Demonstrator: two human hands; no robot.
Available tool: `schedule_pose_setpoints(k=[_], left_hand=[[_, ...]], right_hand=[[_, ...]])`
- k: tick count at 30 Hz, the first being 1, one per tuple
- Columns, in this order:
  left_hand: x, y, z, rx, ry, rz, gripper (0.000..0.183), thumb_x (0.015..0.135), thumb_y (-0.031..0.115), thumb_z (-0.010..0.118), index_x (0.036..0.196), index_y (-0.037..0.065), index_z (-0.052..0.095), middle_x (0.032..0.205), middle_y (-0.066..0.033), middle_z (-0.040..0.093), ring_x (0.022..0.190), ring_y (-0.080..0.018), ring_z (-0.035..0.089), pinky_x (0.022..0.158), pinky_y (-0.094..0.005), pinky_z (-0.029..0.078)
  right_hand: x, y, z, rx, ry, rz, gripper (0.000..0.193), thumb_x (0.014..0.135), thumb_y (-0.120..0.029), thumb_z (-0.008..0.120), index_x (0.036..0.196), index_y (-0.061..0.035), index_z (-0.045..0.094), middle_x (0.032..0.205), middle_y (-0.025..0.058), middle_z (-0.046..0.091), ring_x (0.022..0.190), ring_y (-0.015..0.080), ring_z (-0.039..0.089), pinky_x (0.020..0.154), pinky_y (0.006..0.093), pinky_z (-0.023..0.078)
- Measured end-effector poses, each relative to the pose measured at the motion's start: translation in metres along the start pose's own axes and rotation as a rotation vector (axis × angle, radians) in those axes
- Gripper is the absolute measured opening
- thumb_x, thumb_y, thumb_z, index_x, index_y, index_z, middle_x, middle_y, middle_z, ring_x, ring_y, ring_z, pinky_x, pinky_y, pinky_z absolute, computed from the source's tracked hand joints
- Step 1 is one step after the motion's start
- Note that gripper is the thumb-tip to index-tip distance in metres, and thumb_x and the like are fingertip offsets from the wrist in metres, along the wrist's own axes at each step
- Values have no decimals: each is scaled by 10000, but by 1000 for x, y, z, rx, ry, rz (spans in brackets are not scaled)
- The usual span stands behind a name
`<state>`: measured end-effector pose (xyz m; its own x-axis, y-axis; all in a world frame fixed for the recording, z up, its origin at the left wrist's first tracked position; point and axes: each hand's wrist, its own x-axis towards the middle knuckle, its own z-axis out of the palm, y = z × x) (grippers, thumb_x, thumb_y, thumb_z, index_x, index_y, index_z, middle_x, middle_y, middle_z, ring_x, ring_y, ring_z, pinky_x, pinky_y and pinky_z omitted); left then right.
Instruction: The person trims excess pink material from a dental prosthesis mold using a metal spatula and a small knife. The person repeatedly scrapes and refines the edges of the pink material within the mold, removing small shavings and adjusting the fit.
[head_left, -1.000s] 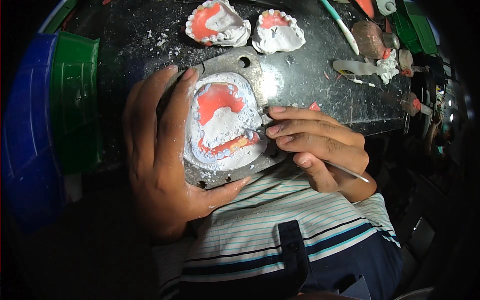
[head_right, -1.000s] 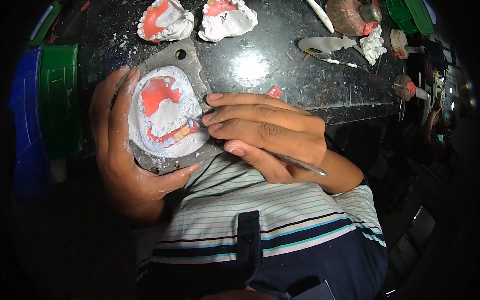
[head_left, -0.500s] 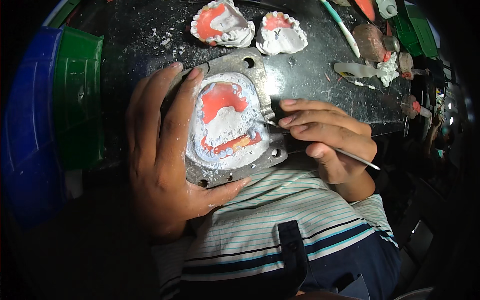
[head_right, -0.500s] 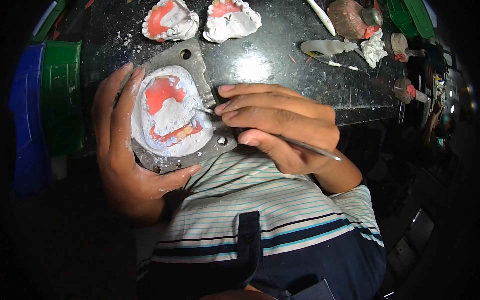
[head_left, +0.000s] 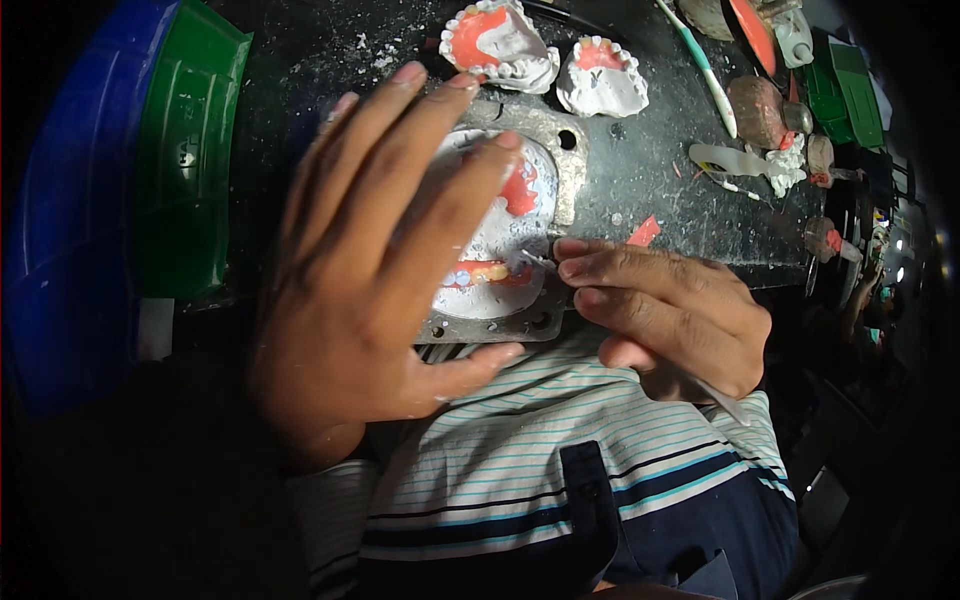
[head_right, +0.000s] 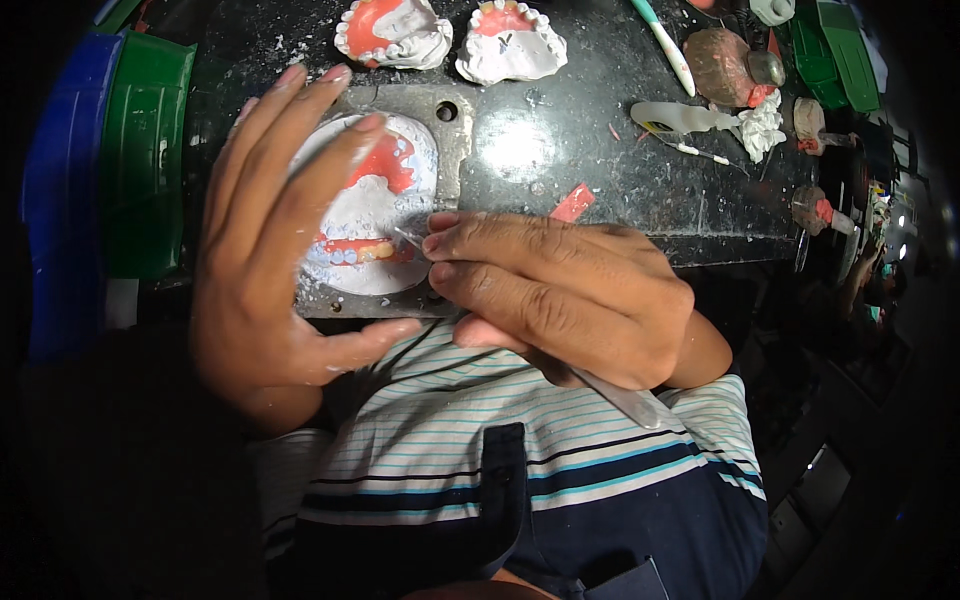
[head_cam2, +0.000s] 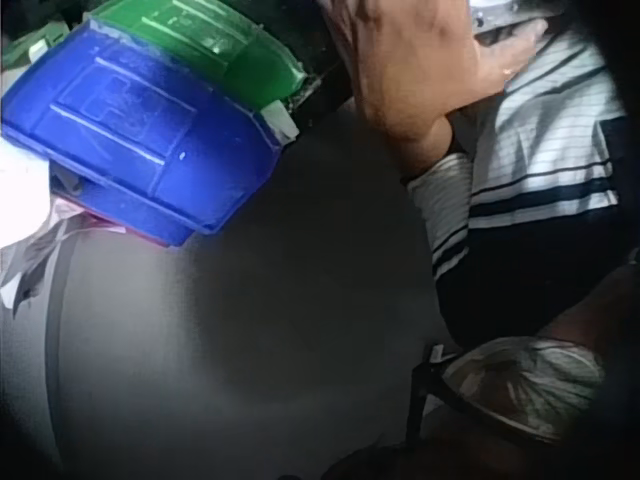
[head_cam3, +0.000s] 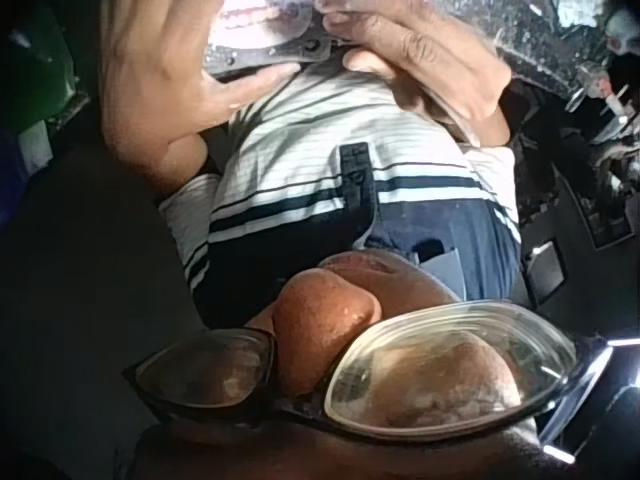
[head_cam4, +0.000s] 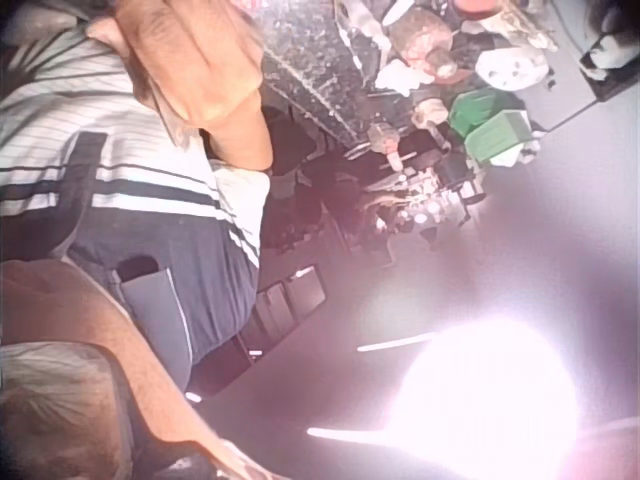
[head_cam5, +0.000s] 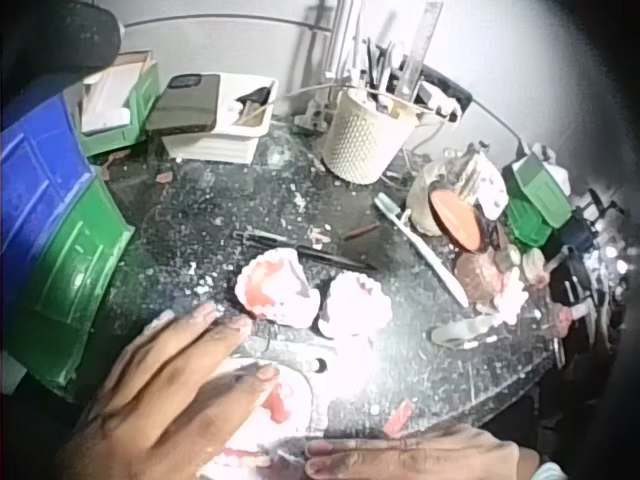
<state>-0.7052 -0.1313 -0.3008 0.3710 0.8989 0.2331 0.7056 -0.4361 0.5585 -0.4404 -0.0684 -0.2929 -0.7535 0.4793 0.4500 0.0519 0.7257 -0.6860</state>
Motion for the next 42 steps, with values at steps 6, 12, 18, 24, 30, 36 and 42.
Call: schedule_pose_setpoints(k=[6,12,18,24,30,36,42], left_hand=[[4,22,24,144,115,-177,1077,766,577,844,1564,-63,506,1587,-301,520,1515,-487,469,1263,-628,306],[5,50,55,325,249,-352,1151,853,832,648,1548,-77,514,1572,-300,546,1489,-462,510,1247,-600,330],[3,26,53,216,353,-199,1071,674,442,918,1530,-66,523,1546,-270,593,1455,-468,566,1188,-619,447],[-17,11,10,162,174,-88,1116,614,451,939,1513,-65,525,1533,-265,606,1437,-475,575,1223,-641,368],[-35,15,24,85,272,-204,993,692,440,902,1467,-91,579,1504,-321,589,1377,-510,581,1189,-602,415],[-41,8,51,36,465,-170,868,822,431,839,1450,-110,583,1504,-325,576,1410,-493,541,1196,-587,400],[-43,5,52,7,466,-153,843,913,450,766,1502,-110,540,1528,-322,555,1421,-468,522,1222,-553,367]], right_hand=[[9,25,-11,87,-91,-99,333,914,-178,838,1026,131,785,968,256,794,945,370,825,785,424,710],[21,14,-36,112,-141,102,475,1011,-367,735,967,105,759,969,281,775,934,412,816,822,506,698],[9,20,-20,144,-63,86,452,994,-383,769,1000,69,788,966,226,781,933,392,807,831,514,693],[4,16,-19,41,-54,-9,362,968,-375,818,1007,-15,809,902,124,750,863,313,731,828,504,668],[2,1,-19,125,-23,225,430,1011,-434,769,977,-6,789,903,126,756,871,312,735,850,447,624],[-4,11,-2,-8,-121,25,494,947,-576,726,1020,-103,847,1029,95,816,987,271,728,1093,599,493],[-11,17,17,43,-85,-37,394,813,-457,841,1056,-151,887,1059,-10,853,1149,243,759,1161,547,446]])
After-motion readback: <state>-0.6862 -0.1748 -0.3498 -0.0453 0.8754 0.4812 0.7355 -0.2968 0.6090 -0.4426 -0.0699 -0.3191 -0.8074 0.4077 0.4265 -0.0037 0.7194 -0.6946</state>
